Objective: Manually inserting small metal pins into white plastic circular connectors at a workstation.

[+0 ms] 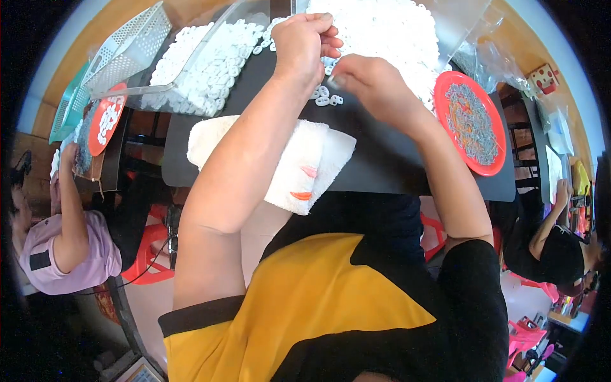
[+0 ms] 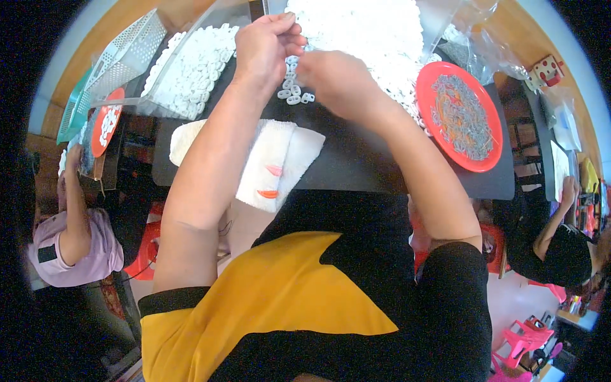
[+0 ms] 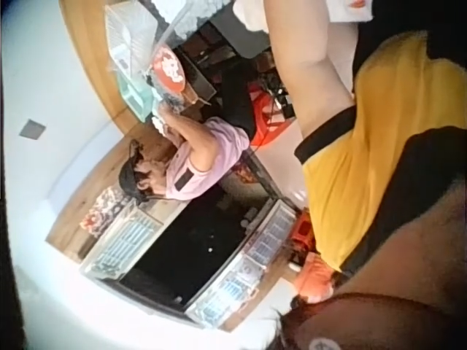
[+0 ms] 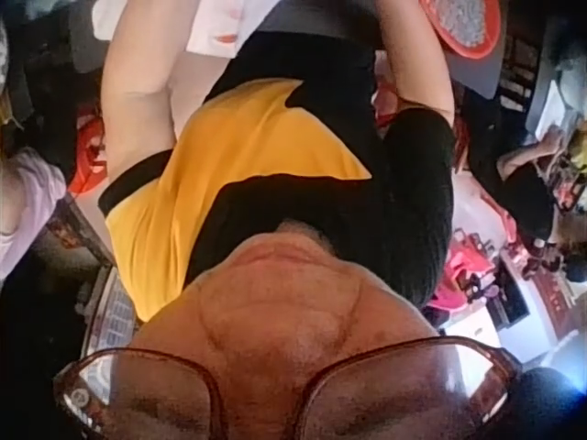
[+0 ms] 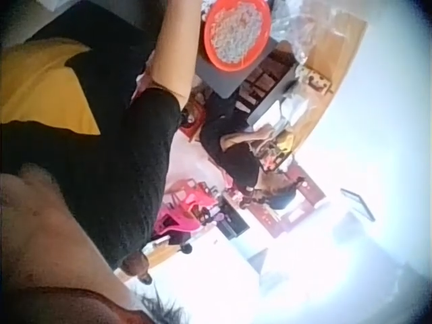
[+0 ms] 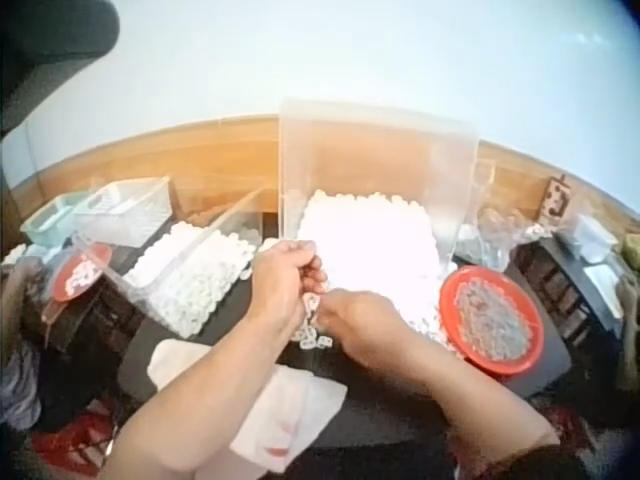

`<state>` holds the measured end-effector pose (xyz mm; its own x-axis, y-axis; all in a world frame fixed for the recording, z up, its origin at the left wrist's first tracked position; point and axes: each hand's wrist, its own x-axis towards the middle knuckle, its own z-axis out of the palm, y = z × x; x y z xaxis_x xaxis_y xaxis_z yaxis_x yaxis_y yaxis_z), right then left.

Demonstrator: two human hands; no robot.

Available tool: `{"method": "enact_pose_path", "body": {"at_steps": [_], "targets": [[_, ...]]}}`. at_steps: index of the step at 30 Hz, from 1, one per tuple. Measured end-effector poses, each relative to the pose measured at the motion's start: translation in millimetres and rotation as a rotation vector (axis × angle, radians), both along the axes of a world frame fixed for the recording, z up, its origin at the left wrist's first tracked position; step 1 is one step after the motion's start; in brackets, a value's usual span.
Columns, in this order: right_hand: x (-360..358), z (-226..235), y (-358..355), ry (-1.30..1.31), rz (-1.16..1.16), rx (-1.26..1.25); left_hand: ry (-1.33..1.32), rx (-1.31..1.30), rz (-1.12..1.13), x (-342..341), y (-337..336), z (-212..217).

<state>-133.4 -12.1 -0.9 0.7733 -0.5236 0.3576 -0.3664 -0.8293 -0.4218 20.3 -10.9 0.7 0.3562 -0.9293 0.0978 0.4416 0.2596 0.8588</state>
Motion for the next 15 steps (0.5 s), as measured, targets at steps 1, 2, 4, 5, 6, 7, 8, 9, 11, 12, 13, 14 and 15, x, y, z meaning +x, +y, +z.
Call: {"method": "enact_pose_path", "body": {"at_steps": [1,2,4,5,6,7,8,9,11,12,13,14,15], "targets": [[2,3,9,-0.001,0.002,0.006,0.004,-0.031,0.025,0,-1,-1],[6,6,24,0.042,0.071,-0.012,0.005,-0.023,0.028,1,-1,-1],[16,2,48,0.084,0.157,-0.088,0.003,-0.018,-0.015,3,-2,-1],[20,0,57,0.162,0.116,-0.126,0.007,-0.019,-0.02,2,-2,-2],[24,-3,64,0.24,0.075,-0.164,0.015,-0.025,-0.033,2,-2,-2],[24,-7,67,0.241,0.071,-0.166,0.021,-0.034,-0.045,0,-3,-1],[24,-13,69,0.173,0.072,-0.254,0.022,-0.039,-0.049,-1,-3,0],[24,-16,70,0.105,0.072,-0.342,0.013,-0.033,-0.042,-1,-2,0],[24,-17,72,0.105,0.075,-0.347,0.002,-0.033,-0.037,-1,0,-1],[24,-16,72,0.104,0.08,-0.347,-0.007,-0.034,-0.044,0,1,-1],[23,-16,70,0.104,0.073,-0.354,-0.018,-0.036,-0.054,0,1,-1],[21,-16,68,0.1,0.073,-0.311,-0.019,-0.043,-0.061,-1,1,-1],[18,-15,65,0.095,0.072,-0.267,-0.026,-0.028,-0.062,-2,1,-2]]}}
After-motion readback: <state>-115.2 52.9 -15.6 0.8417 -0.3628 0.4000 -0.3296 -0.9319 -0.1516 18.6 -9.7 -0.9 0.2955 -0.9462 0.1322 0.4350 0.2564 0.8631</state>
